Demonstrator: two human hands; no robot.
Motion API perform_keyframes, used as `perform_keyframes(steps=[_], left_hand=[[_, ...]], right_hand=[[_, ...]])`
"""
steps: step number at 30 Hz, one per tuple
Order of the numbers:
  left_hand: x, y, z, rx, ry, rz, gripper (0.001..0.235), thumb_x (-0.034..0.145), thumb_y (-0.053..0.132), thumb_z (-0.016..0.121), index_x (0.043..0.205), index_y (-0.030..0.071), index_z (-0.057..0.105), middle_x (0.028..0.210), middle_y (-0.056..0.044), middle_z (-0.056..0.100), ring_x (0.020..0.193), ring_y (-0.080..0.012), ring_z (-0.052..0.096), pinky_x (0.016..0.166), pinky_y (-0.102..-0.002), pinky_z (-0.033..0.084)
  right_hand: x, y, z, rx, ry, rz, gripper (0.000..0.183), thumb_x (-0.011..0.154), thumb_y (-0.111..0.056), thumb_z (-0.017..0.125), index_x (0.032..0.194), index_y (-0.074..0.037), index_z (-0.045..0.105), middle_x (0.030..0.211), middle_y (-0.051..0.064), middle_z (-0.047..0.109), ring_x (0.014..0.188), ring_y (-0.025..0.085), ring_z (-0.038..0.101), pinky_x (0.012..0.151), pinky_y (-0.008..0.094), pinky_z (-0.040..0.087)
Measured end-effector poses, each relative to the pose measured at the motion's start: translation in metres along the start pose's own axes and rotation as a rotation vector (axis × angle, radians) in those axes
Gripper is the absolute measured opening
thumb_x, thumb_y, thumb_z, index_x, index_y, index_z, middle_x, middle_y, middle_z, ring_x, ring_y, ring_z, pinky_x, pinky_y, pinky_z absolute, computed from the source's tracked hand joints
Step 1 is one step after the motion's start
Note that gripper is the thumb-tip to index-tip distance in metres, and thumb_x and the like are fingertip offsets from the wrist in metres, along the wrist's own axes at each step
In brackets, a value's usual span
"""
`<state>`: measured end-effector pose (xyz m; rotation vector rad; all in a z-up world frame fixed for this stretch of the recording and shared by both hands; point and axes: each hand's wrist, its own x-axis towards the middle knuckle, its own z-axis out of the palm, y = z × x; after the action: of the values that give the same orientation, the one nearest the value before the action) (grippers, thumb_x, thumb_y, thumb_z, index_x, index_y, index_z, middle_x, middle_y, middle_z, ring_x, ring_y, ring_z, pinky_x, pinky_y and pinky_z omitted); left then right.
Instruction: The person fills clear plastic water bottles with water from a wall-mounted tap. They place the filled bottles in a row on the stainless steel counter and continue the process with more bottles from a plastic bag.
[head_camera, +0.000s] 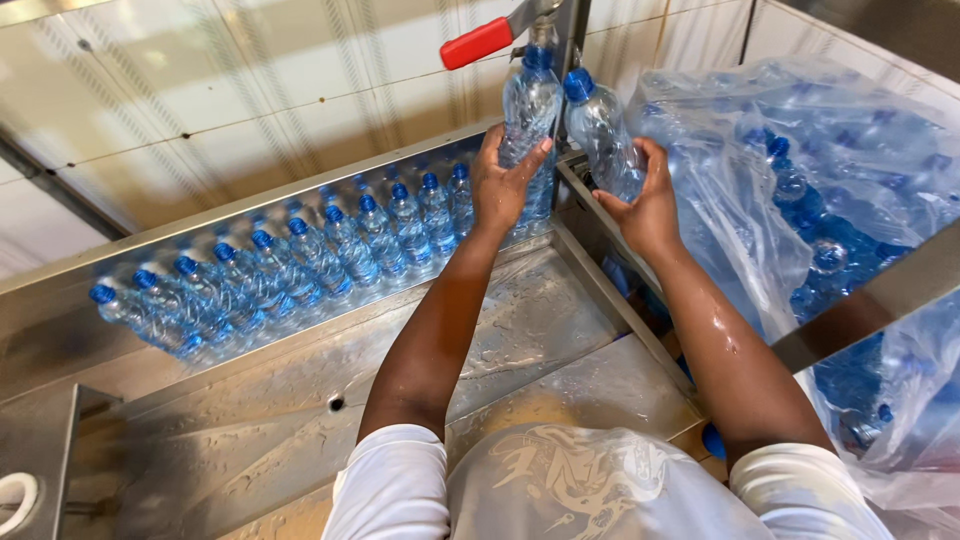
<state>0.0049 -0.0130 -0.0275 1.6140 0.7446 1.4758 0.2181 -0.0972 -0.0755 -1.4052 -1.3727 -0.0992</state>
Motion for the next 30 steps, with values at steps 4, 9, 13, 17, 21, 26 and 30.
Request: perform_keyframes(steps=[4,9,13,17,21,26,30], left_hand=[[-0.021,-0.024,-0.047,0.053,0.037,-0.052,0.06,0.094,0.05,0.093,0.138,0.016,0.073,0.133,-0.019,0.078,0.135,-0.0432,0.069,0.119,-0.059,0.049],[-0.05,-0.071,-0.147,0.337,0.317,-0.284,0.077,0.083,0.06,0.098,0.141,0.015,0.075,0.14,-0.014,0.077,0.14,-0.0348,0.068,0.124,-0.048,0.048],[-0.075,-0.11,-0.277,0.59,0.608,-0.103,0.077,0.079,0.056,0.097,0.135,0.007,0.076,0.142,-0.013,0.071,0.137,-0.0318,0.064,0.119,-0.045,0.048],[-0.098,-0.129,-0.408,0.371,1.061,0.039,0.071,0.068,0.002,0.11,0.127,0.0,0.072,0.122,-0.006,0.058,0.112,-0.0212,0.064,0.091,-0.034,0.066],[-0.108,-0.138,-0.51,-0.278,1.578,-0.072,0.042,0.079,-0.019,0.086,0.114,0.003,0.075,0.131,-0.019,0.066,0.108,-0.0363,0.063,0.066,-0.051,0.074],[-0.089,-0.133,-0.568,-0.43,1.767,-0.138,0.024,0.096,0.008,0.072,0.119,0.003,0.078,0.113,-0.028,0.082,0.103,-0.047,0.079,0.074,-0.054,0.067],[-0.074,-0.15,-0.59,-0.297,1.659,-0.302,0.043,0.091,0.001,0.082,0.132,0.015,0.075,0.106,-0.02,0.088,0.082,-0.0366,0.082,0.107,-0.067,0.041]], right_hand=[[0.014,-0.005,0.028,0.073,-0.041,-0.046,0.101,0.079,-0.011,0.106,0.158,-0.006,0.044,0.147,0.027,0.06,0.14,0.049,0.06,0.121,0.054,0.048],[0.024,-0.008,0.072,0.276,-0.094,0.004,0.1,0.097,-0.03,0.103,0.165,-0.008,0.034,0.156,0.038,0.051,0.147,0.057,0.052,0.123,0.066,0.044],[0.018,-0.02,0.115,0.73,-0.195,-0.08,0.073,0.113,-0.021,0.076,0.167,-0.007,0.03,0.16,0.021,0.057,0.146,0.028,0.056,0.129,0.042,0.043],[0.015,-0.006,0.15,0.646,0.219,0.223,0.094,0.094,-0.016,0.107,0.165,-0.015,0.045,0.145,0.012,0.073,0.124,0.018,0.073,0.104,0.033,0.071],[0.002,0.019,0.148,0.735,0.307,0.282,0.099,0.1,-0.003,0.109,0.17,-0.009,0.04,0.157,0.02,0.077,0.115,0.017,0.081,0.108,0.034,0.084],[-0.009,0.037,0.137,0.599,0.054,0.339,0.042,0.117,-0.042,0.083,0.143,-0.012,0.07,0.127,0.008,0.084,0.111,0.015,0.083,0.101,0.036,0.071],[-0.025,0.036,0.122,0.31,-0.106,0.058,0.046,0.141,-0.047,0.053,0.159,-0.005,0.061,0.146,0.016,0.069,0.139,0.031,0.072,0.113,0.044,0.058]])
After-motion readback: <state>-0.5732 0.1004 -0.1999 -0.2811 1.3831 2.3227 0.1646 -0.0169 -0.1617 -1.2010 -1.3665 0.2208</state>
